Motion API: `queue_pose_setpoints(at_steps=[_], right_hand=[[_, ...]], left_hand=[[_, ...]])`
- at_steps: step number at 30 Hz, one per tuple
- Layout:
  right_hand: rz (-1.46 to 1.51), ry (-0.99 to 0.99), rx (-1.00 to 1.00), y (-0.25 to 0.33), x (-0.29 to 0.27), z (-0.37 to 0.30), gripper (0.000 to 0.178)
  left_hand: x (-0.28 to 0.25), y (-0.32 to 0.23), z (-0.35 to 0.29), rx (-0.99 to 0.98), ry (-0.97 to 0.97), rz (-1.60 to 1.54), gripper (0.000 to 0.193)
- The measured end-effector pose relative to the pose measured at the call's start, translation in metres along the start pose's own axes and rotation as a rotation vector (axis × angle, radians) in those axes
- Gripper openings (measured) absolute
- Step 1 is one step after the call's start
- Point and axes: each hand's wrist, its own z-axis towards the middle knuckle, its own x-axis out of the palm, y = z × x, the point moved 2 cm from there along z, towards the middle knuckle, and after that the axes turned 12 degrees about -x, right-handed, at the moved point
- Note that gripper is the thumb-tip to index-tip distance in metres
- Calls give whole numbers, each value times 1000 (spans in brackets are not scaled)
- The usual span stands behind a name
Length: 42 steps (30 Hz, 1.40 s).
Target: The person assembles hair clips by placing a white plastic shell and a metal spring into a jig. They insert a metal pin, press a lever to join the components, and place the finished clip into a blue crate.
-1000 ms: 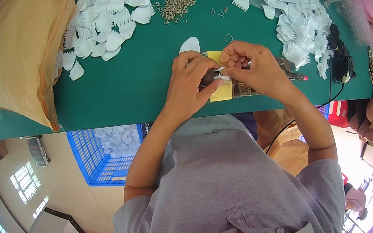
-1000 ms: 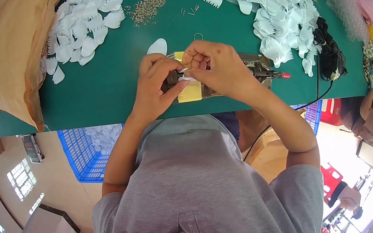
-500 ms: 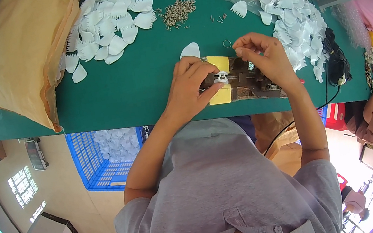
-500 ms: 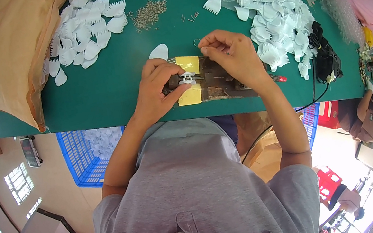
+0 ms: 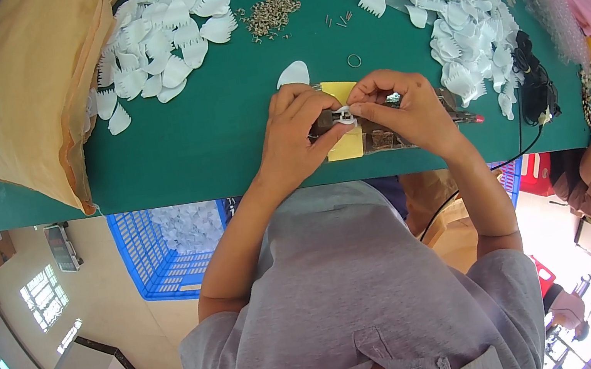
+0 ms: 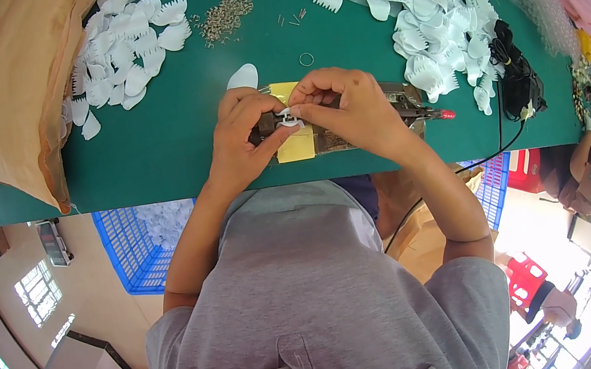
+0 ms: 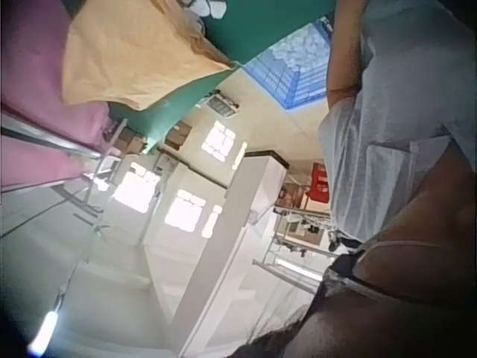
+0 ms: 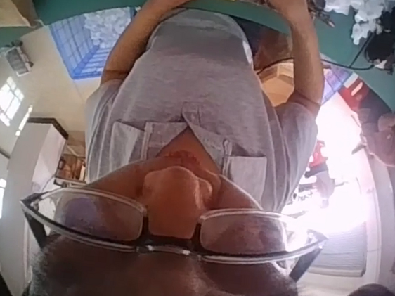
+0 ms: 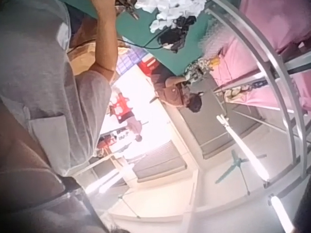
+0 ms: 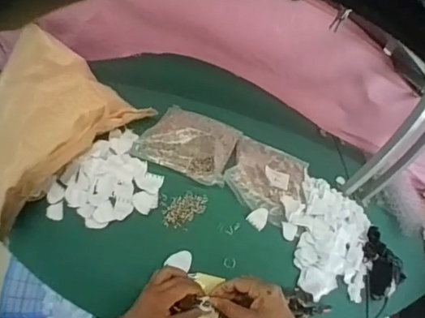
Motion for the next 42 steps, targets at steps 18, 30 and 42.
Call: queue_pose_setpoints(at_steps=[18,30,42], right_hand=[[-611,-139,-168,-56,-23,91,12],[-799,56,-323,-51,-29,125,10],[-785,117,-390,-58,-37,128,7]], left_hand=[[-2,-2,1,-7,2,-14,28],[-1,0,1,-58,44,-56,31],[-2,-6,-2,-17,23,-13,30]])
